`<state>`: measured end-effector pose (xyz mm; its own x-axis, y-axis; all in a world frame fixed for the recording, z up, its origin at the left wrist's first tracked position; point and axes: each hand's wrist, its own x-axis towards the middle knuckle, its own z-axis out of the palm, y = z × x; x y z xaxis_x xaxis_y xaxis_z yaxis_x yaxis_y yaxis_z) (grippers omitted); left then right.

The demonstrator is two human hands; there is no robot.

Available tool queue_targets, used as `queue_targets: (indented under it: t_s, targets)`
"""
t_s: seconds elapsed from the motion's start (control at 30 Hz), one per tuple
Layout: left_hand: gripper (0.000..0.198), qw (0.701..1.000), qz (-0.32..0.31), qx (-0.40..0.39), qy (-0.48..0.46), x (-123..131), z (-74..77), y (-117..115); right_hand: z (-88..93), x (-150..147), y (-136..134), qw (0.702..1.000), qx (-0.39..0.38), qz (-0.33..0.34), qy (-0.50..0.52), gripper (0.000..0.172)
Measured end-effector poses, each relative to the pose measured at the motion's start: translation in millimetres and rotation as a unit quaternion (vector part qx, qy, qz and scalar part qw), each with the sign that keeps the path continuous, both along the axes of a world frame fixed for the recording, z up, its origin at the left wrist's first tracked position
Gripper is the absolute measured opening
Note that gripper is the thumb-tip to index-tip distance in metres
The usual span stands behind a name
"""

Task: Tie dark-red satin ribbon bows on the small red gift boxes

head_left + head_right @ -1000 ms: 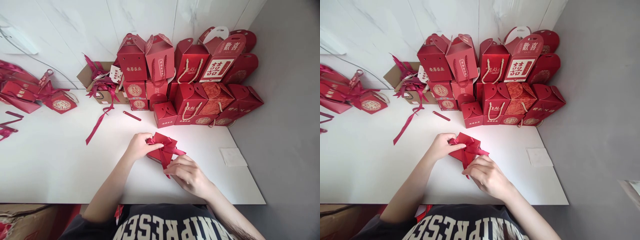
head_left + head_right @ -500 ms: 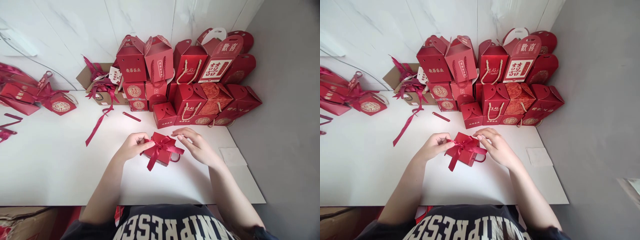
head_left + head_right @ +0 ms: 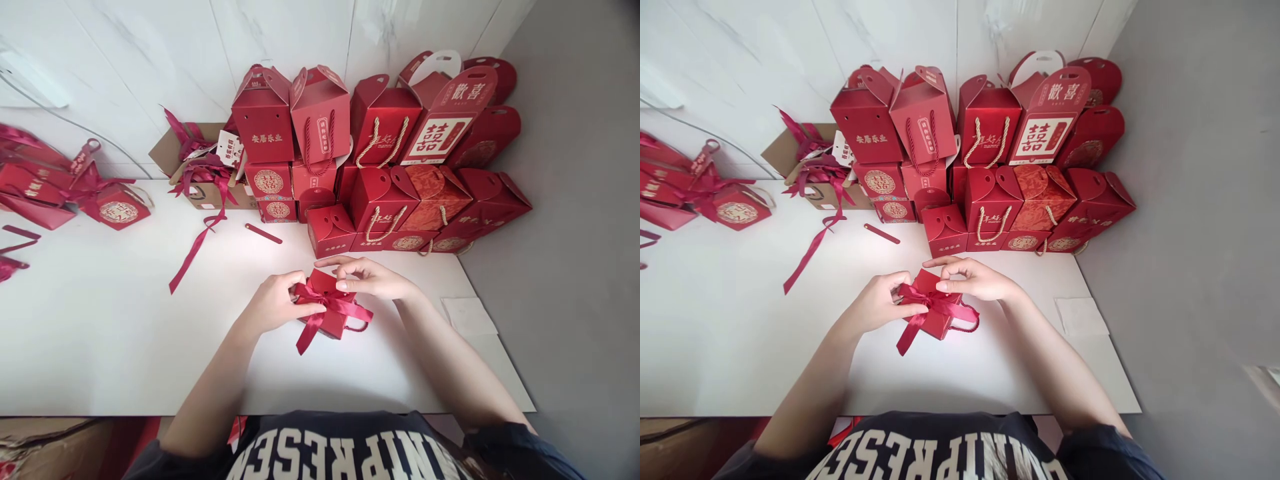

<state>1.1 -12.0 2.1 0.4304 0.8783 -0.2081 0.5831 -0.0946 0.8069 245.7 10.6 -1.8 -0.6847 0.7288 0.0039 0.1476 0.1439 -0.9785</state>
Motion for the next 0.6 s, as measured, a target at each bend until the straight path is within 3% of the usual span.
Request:
queue_targets:
  t_s: [0.1, 0.2, 0.27, 0.33, 0.6]
  targets:
    - [0.038, 1.000, 0.000, 0.028, -0.003, 1.1, 1.1, -0.2, 0.7, -0.9, 5.6, 1.000, 0.006, 0.014, 0.000, 0.030]
    - [0.039, 0.991, 0.004, 0.126, -0.033, 5.2, 2.4, -1.7, 0.5, -2.2, 8.5, 0.999, 0.040, 0.019, -0.031, 0.025]
    - [0.023, 0.984, 0.014, 0.170, -0.048, 9.2, 1.1, -3.4, -0.2, -2.6, 9.6, 0.998, 0.049, 0.028, -0.039, 0.025]
    - [0.009, 0.983, 0.025, 0.176, -0.049, 13.2, -2.1, -5.3, -1.2, -2.9, 10.4, 0.997, 0.049, 0.035, -0.037, 0.027]
    - [0.007, 0.988, -0.003, 0.145, -0.046, 18.0, -11.0, -4.3, -5.6, -4.7, 12.6, 0.998, 0.043, 0.038, -0.011, 0.030]
